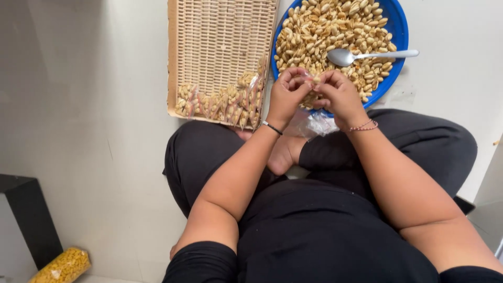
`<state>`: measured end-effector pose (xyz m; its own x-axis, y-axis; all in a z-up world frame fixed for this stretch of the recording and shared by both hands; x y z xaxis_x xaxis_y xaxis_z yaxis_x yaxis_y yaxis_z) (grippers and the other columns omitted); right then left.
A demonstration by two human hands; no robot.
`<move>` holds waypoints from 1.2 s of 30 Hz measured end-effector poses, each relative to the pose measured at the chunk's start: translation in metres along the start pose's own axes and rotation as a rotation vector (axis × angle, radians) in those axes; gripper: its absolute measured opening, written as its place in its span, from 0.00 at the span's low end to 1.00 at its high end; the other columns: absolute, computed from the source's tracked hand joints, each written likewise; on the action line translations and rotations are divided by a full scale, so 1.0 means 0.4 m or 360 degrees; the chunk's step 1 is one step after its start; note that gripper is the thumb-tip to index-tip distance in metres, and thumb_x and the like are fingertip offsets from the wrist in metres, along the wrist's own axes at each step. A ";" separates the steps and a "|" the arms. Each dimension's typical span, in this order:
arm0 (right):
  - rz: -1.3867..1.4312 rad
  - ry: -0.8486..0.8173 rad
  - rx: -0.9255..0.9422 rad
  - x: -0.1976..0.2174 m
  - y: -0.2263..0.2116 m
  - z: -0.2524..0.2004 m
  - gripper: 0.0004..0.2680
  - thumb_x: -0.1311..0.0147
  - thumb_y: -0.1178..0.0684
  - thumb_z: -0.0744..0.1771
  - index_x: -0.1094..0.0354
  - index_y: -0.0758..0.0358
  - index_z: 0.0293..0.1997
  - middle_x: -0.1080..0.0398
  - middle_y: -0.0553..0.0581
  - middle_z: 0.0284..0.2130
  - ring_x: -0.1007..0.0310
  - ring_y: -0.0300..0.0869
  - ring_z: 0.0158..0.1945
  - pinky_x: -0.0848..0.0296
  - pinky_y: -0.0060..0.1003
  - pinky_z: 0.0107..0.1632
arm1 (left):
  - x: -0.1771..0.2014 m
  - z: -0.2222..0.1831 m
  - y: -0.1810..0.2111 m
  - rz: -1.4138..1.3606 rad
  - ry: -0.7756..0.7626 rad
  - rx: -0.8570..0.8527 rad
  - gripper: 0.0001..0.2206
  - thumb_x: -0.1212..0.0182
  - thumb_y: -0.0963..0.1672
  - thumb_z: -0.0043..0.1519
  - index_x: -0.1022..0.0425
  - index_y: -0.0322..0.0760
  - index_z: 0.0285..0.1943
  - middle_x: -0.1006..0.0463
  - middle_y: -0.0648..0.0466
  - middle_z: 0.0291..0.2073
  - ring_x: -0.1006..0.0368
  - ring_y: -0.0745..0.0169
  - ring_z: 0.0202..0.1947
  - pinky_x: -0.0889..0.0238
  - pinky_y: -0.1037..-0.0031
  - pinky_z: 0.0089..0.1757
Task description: Bag peanuts from a large bowl into small plastic bags using a spoon and fingers.
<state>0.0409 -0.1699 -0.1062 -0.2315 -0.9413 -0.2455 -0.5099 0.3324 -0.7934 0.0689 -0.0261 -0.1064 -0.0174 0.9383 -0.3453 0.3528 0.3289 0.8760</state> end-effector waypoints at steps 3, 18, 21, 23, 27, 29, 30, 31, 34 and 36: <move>-0.0016 0.0062 -0.0054 -0.004 0.026 0.011 0.06 0.40 0.57 0.66 0.34 0.58 0.44 0.35 0.48 0.37 0.28 0.35 0.38 0.18 0.32 0.35 | 0.013 0.019 -0.021 0.0047 0.0086 0.0044 0.14 0.34 0.38 0.56 0.26 0.39 0.51 0.15 0.51 0.36 0.21 0.71 0.33 0.24 0.81 0.35; -0.0031 0.0111 0.0343 -0.019 -0.048 0.003 0.05 0.44 0.58 0.71 0.33 0.68 0.49 0.32 0.55 0.38 0.29 0.37 0.42 0.17 0.36 0.41 | 0.015 0.033 0.036 0.0181 0.0121 -0.0055 0.05 0.31 0.41 0.60 0.17 0.39 0.43 0.16 0.52 0.33 0.22 0.72 0.35 0.25 0.76 0.38; -0.0055 0.0046 0.0393 -0.016 -0.048 0.007 0.05 0.43 0.60 0.70 0.34 0.69 0.47 0.31 0.57 0.38 0.27 0.38 0.42 0.16 0.39 0.42 | 0.020 0.030 0.041 0.0181 0.0137 -0.0132 0.05 0.30 0.41 0.59 0.17 0.39 0.43 0.16 0.51 0.34 0.22 0.71 0.37 0.26 0.76 0.40; -0.0058 0.0043 0.0396 -0.027 -0.058 -0.003 0.04 0.42 0.61 0.70 0.34 0.69 0.46 0.32 0.56 0.37 0.28 0.37 0.41 0.17 0.36 0.41 | 0.018 0.024 0.045 0.0173 0.0132 -0.0148 0.05 0.31 0.40 0.60 0.17 0.38 0.43 0.16 0.51 0.34 0.23 0.71 0.37 0.27 0.76 0.40; -0.0068 0.0032 0.0428 -0.025 -0.062 -0.001 0.03 0.43 0.62 0.69 0.33 0.68 0.44 0.32 0.55 0.35 0.27 0.37 0.40 0.17 0.33 0.40 | -0.003 0.019 0.084 0.0166 0.0111 -0.0207 0.04 0.31 0.40 0.60 0.17 0.38 0.42 0.17 0.53 0.32 0.25 0.73 0.36 0.27 0.76 0.39; -0.0074 0.0024 0.0426 -0.014 -0.043 0.008 0.03 0.44 0.62 0.70 0.34 0.68 0.44 0.32 0.55 0.35 0.28 0.36 0.40 0.17 0.34 0.40 | -0.005 0.016 0.081 0.0164 0.0111 -0.0221 0.04 0.31 0.39 0.60 0.17 0.38 0.42 0.17 0.52 0.32 0.25 0.73 0.36 0.28 0.76 0.39; -0.0079 0.0018 0.0425 -0.008 -0.034 0.013 0.03 0.45 0.62 0.70 0.34 0.68 0.44 0.33 0.55 0.34 0.29 0.36 0.39 0.17 0.34 0.40 | -0.007 0.015 0.081 0.0165 0.0110 -0.0234 0.04 0.32 0.39 0.60 0.18 0.38 0.42 0.18 0.52 0.31 0.26 0.73 0.36 0.28 0.76 0.39; -0.0080 0.0017 0.0423 -0.006 -0.035 0.013 0.03 0.45 0.62 0.70 0.34 0.68 0.44 0.33 0.55 0.34 0.29 0.36 0.39 0.17 0.34 0.40 | -0.003 0.016 0.078 0.0164 0.0112 -0.0234 0.04 0.32 0.39 0.60 0.18 0.38 0.42 0.18 0.52 0.31 0.26 0.73 0.36 0.28 0.76 0.39; -0.0197 -0.0005 0.0529 -0.006 -0.054 0.011 0.03 0.44 0.62 0.70 0.34 0.69 0.46 0.33 0.59 0.36 0.28 0.39 0.41 0.18 0.36 0.41 | 0.005 0.024 0.070 0.0182 0.0098 -0.0260 0.04 0.32 0.39 0.60 0.17 0.39 0.43 0.18 0.54 0.31 0.26 0.74 0.36 0.28 0.78 0.39; -0.0280 -0.0039 0.0614 -0.013 -0.072 0.007 0.03 0.44 0.62 0.71 0.33 0.71 0.45 0.33 0.60 0.34 0.27 0.41 0.38 0.19 0.37 0.39 | 0.012 0.028 0.064 0.0203 0.0074 -0.0320 0.05 0.33 0.39 0.60 0.18 0.38 0.43 0.19 0.54 0.31 0.26 0.73 0.37 0.29 0.76 0.40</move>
<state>0.0591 -0.1748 -0.0838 -0.1464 -0.9844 -0.0973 -0.1911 0.1246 -0.9736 0.0884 -0.0144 -0.0893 -0.0296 0.9760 -0.2156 0.1614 0.2176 0.9626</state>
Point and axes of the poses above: each hand's wrist, its own z-axis towards the middle knuckle, its own x-axis out of the back of the hand, y = z × x, the point moved 7 cm from there along z, towards the middle knuckle
